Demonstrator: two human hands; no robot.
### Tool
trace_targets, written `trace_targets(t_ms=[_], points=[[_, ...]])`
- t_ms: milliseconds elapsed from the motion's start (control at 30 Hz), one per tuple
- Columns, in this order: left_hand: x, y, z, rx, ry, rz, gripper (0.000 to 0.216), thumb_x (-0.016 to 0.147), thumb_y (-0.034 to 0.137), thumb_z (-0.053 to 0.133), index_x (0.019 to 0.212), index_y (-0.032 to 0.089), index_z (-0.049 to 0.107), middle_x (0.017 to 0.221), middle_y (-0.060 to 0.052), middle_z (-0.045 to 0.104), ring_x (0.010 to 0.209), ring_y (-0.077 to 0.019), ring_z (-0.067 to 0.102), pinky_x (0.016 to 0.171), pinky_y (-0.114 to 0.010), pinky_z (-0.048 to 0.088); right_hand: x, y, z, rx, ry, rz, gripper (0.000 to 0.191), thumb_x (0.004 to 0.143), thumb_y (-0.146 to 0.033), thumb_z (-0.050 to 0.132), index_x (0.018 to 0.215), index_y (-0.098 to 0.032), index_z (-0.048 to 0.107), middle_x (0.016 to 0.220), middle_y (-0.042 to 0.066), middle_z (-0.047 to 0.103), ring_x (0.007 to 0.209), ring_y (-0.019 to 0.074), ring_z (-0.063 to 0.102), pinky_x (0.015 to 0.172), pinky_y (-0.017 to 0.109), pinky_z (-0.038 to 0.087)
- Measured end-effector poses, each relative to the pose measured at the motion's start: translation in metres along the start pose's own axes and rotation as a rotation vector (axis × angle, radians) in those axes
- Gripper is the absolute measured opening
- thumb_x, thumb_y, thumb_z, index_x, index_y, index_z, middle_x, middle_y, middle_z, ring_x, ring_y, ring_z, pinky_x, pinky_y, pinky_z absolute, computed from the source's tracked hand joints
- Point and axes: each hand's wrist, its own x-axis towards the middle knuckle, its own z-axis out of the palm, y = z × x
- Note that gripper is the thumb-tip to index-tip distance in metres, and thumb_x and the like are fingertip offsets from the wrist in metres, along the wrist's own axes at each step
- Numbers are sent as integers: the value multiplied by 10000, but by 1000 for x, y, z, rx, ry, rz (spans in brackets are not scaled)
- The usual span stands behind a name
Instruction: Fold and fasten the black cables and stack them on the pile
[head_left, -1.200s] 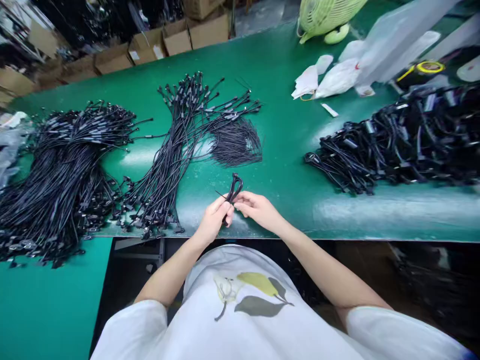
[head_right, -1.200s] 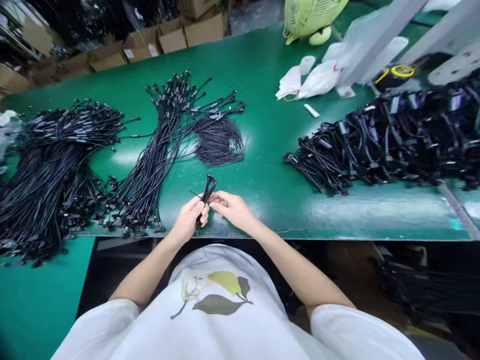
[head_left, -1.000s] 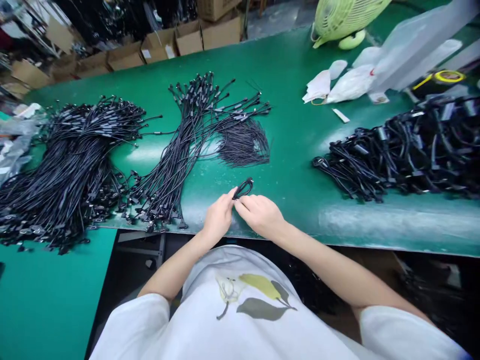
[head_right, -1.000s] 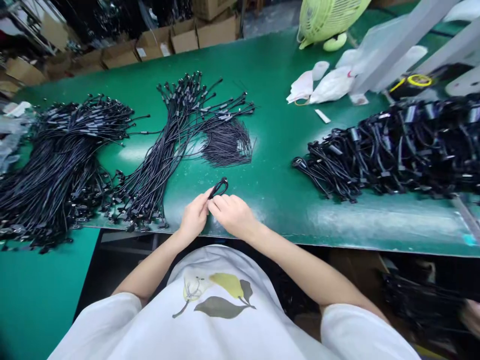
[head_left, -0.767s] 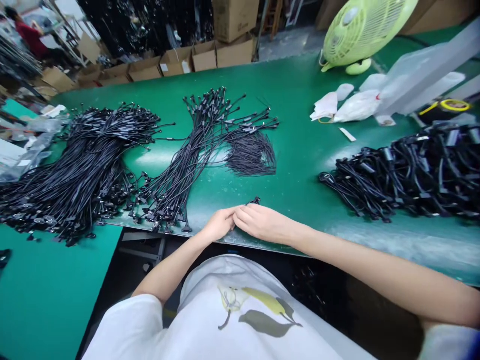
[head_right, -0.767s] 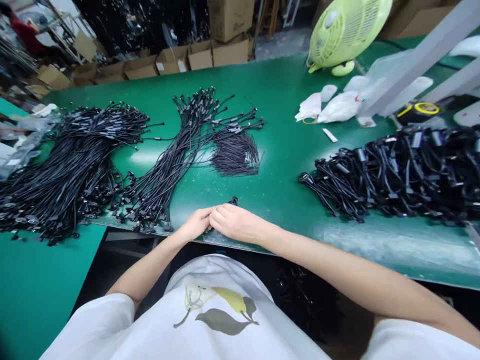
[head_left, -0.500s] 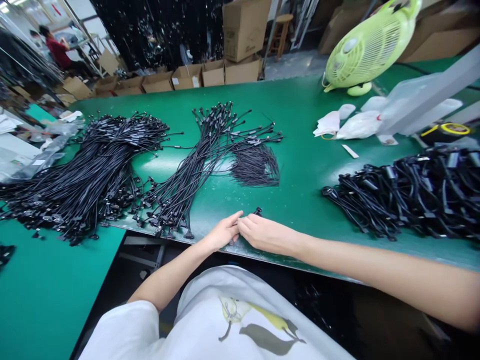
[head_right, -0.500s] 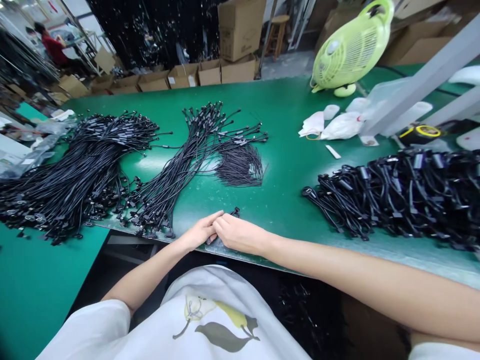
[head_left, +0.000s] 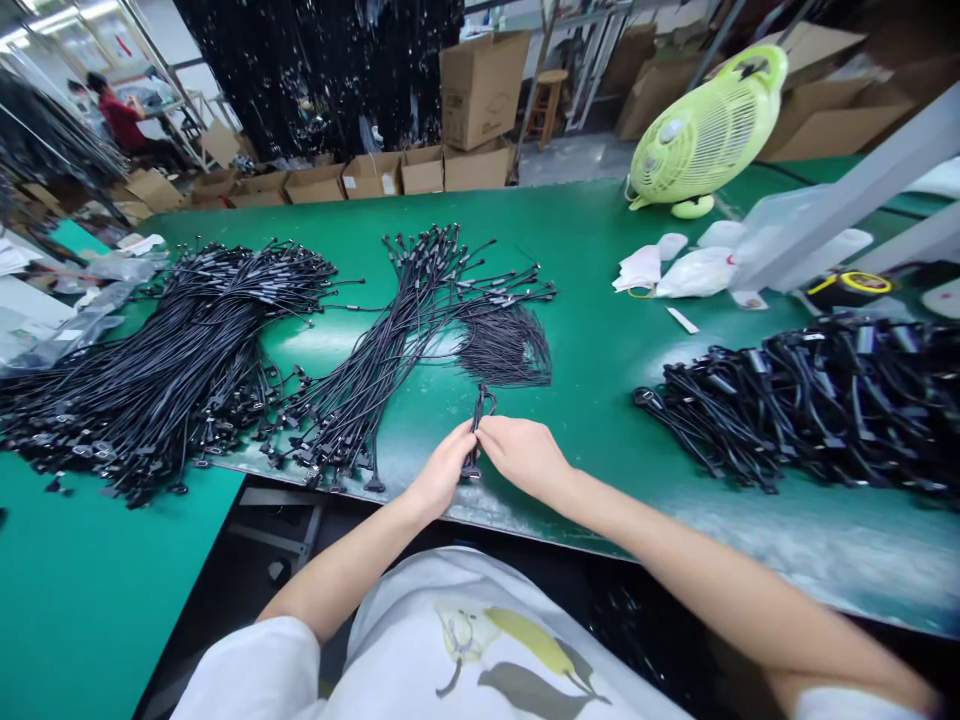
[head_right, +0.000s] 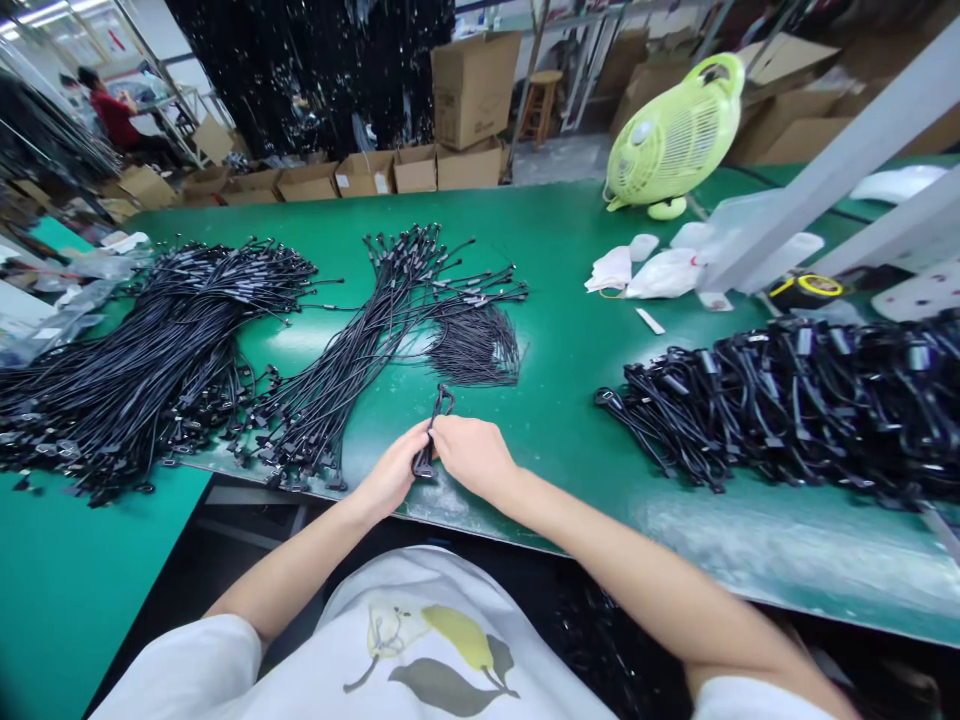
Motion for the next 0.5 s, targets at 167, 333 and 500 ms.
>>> trace_targets(t_ms=[167,333,500], points=[[-3,17,-13,245,-55,311,278,867,239,520,1043,208,733,1218,-79,603,1201,-233,489,1080,-382,336,-7,7,15,1019,23,309,350,840,-513,480,705,-192,516,574,-43,435,450,78,258,462,233,203],[-8,15,-24,829,-286,434,419,836,86,397,859,262,776,925,-55,579,941,-194,492,955,-367,388,-21,16,10,641,185,182,332,887,-413,439,651,-193,514,599,-4,484,566,123,423,548,246,307],[-3,19,-24,591,-205,254,354,901,225,404,1005,224,742,1028,-74,604,1038,-226,526,993,-372,383,-35,0,14,220,163,-123,309,958,-297,363,766,-193,581,769,51,628,719,169,557,670,273,391]])
